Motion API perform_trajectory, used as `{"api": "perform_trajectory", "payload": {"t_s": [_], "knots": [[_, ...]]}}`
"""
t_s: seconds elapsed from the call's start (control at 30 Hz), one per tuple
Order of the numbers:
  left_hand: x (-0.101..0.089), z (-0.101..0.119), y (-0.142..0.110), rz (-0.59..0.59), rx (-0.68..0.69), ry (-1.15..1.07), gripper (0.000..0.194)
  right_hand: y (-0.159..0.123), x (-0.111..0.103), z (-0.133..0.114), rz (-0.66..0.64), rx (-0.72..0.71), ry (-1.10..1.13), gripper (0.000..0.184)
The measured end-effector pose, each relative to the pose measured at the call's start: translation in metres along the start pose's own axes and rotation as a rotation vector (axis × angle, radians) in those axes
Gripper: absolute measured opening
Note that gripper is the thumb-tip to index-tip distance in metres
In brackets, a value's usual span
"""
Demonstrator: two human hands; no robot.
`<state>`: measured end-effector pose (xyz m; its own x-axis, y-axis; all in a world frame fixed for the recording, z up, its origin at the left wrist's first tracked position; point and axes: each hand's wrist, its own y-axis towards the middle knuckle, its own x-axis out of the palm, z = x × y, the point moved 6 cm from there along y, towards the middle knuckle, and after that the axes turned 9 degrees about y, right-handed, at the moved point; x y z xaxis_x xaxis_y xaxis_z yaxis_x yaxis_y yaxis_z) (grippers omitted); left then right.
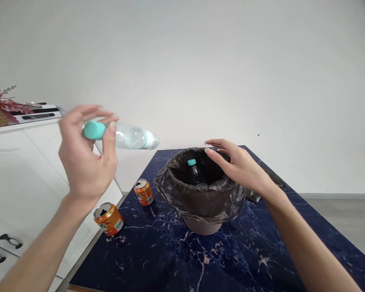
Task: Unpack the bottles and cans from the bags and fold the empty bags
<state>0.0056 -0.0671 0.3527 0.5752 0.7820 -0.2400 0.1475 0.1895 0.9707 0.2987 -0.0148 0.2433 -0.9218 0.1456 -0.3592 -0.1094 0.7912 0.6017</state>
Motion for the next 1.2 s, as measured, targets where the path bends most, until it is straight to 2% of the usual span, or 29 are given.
{"api": "perform_trajectory", "payload": {"t_s": [0.03, 0.1, 0.17, 0.23, 0.33, 0.4, 0.53, 0.67, 0.83, 1.0, 1.1, 1.2], "knots": [[-0.003, 0.019, 0.007, 0.104, 0.079, -0.143, 0.031, 0.0, 0.0, 0.001, 0.007, 0.005, 0.006, 0.047], [0.004, 0.044, 0.018, 0.11, 0.083, -0.324, 0.025, 0.001, -0.002, 0.002, 0.03, 0.025, 0.016, 0.048], [0.02, 0.062, 0.023, -0.001, 0.034, -0.431, 0.023, 0.002, -0.006, 0.005, 0.066, 0.05, 0.018, 0.051], [0.043, 0.073, 0.022, -0.188, -0.036, -0.445, 0.022, 0.002, -0.009, 0.007, 0.1, 0.06, 0.014, 0.052], [0.085, 0.076, 0.011, -0.507, -0.121, -0.394, 0.024, 0.004, -0.013, 0.01, 0.12, 0.039, 0.008, 0.053], [0.11, 0.074, 0.004, -0.641, -0.146, -0.417, 0.027, 0.006, -0.012, 0.011, 0.112, 0.027, 0.007, 0.053], [0.15, 0.069, -0.009, -0.75, -0.175, -0.488, 0.027, 0.008, -0.009, 0.012, 0.073, 0.032, 0.018, 0.052], [0.176, 0.067, -0.021, -0.781, -0.225, -0.514, 0.026, 0.008, -0.008, 0.012, 0.038, 0.031, 0.033, 0.052], [0.193, 0.069, -0.033, -0.844, -0.192, -0.416, 0.026, 0.008, -0.008, 0.018, 0.038, 0.052, 0.058, 0.052], [0.2, 0.076, -0.042, -1.032, -0.021, -0.303, 0.048, 0.006, -0.011, 0.016, 0.069, 0.016, -0.035, 0.054], [0.194, 0.066, -0.038, -1.05, -0.09, -0.273, 0.055, 0.003, -0.012, 0.005, 0.09, -0.054, -0.095, 0.051], [0.181, 0.045, -0.028, -0.964, -0.212, -0.308, 0.063, -0.001, -0.008, -0.01, 0.062, -0.149, -0.115, 0.047]]}}
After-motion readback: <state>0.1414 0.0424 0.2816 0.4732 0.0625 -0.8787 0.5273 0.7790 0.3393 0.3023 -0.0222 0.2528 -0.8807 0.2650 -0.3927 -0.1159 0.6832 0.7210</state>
